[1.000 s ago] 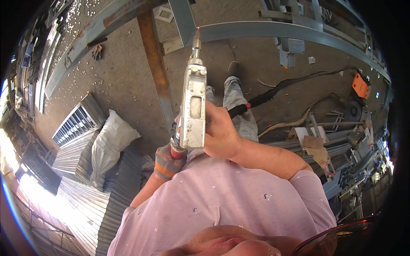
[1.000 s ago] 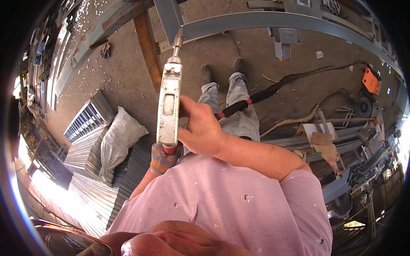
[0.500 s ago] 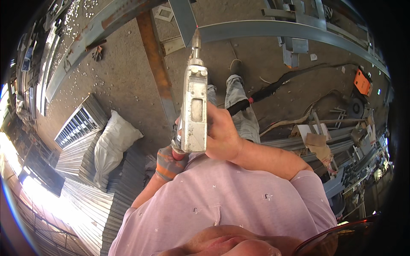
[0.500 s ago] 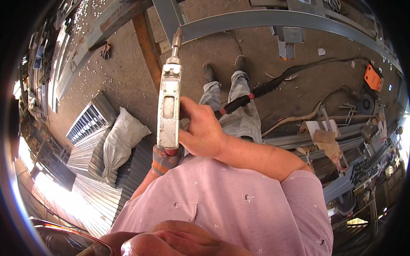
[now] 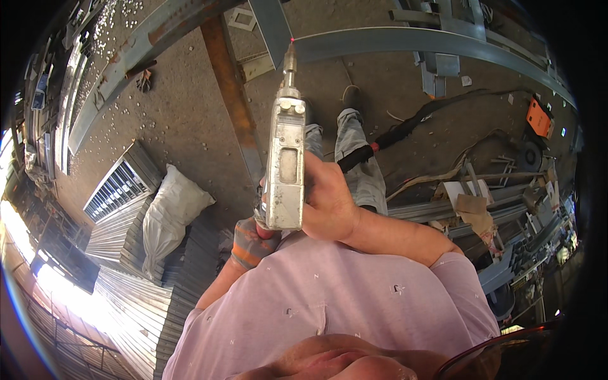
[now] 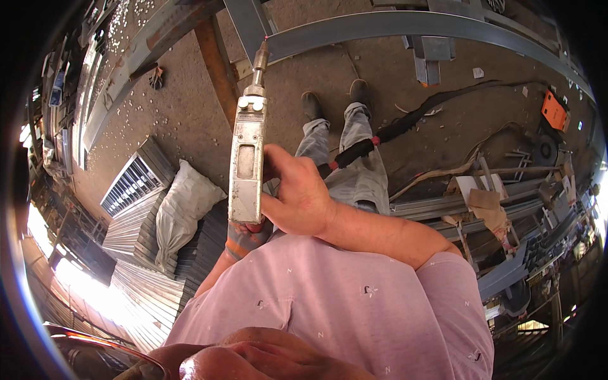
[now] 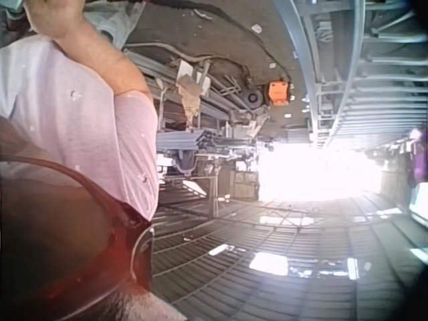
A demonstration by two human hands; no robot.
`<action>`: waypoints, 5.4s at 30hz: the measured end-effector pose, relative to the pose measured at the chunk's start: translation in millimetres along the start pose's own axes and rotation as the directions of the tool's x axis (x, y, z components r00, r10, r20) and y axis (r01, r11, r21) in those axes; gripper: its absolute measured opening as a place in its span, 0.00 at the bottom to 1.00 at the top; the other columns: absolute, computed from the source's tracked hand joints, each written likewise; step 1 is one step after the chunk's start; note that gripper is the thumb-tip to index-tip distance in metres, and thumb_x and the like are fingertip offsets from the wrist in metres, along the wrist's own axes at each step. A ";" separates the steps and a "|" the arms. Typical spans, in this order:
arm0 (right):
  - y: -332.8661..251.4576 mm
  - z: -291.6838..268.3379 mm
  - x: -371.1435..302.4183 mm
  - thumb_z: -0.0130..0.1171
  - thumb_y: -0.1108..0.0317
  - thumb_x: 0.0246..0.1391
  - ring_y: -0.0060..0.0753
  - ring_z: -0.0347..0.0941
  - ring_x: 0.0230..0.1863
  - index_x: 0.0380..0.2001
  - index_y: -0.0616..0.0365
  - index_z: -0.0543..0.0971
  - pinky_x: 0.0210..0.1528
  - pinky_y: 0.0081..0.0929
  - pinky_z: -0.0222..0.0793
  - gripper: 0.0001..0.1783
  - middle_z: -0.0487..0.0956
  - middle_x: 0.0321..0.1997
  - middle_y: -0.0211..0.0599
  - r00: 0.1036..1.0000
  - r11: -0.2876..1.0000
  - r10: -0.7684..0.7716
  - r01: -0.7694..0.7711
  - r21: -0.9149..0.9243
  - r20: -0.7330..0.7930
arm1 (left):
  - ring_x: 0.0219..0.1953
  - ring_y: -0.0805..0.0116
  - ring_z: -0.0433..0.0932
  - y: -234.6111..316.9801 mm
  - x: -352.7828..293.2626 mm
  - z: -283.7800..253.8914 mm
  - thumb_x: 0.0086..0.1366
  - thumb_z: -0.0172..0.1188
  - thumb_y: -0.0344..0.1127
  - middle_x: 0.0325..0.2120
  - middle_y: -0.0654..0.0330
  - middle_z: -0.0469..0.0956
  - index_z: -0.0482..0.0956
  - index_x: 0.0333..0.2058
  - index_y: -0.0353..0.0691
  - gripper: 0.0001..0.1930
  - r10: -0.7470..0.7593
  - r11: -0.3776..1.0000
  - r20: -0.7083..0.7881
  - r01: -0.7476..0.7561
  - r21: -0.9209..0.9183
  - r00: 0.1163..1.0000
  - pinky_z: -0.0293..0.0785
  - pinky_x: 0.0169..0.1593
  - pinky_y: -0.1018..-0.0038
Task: The person welds multiple joints on a large metal frame using a handheld welding torch. They reposition the frame and adjust their stance to access different sections, producing bright sparks and molten metal at each weld point.
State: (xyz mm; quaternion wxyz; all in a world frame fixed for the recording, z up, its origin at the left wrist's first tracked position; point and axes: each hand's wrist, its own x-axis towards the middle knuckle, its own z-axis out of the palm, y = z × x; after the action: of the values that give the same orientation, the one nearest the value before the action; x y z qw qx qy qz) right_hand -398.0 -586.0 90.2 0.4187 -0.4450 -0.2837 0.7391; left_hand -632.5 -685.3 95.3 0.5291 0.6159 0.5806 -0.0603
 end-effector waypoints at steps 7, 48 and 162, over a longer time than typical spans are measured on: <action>-2.7 1.0 2.7 0.70 0.74 0.60 0.26 0.86 0.41 0.50 0.65 0.77 0.46 0.29 0.83 0.17 0.88 0.41 0.37 1.000 1.000 -0.028 0.028 0.003 -0.007 | 0.36 0.54 0.87 -1.8 -1.8 -4.2 0.62 0.66 0.34 0.33 0.58 0.87 0.86 0.38 0.45 0.06 0.014 1.000 0.034 -0.014 0.004 0.999 0.82 0.40 0.63; 2.6 0.5 -0.8 0.73 0.74 0.57 0.27 0.86 0.43 0.52 0.64 0.76 0.48 0.31 0.83 0.22 0.87 0.43 0.37 1.000 1.000 -0.015 0.015 -0.002 0.018 | 0.35 0.55 0.87 -2.5 -5.9 -4.3 0.62 0.65 0.32 0.33 0.59 0.88 0.86 0.38 0.43 0.06 0.005 1.000 0.052 -0.006 0.020 0.999 0.81 0.38 0.65; 4.4 2.3 -19.1 0.66 0.63 0.67 0.35 0.87 0.46 0.55 0.58 0.77 0.49 0.38 0.86 0.18 0.86 0.48 0.45 0.985 0.978 0.166 -0.170 0.122 0.049 | 0.37 0.51 0.86 -45.7 -41.4 35.7 0.58 0.69 0.37 0.37 0.59 0.88 0.86 0.48 0.44 0.18 0.016 0.989 -0.026 -0.020 -0.143 1.000 0.80 0.42 0.62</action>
State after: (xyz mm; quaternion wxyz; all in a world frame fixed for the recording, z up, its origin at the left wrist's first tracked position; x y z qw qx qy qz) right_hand -396.8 -604.9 95.7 0.3765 -0.4259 -0.2058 0.7966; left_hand -662.0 -748.7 81.8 0.5654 0.5820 0.5844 -0.0060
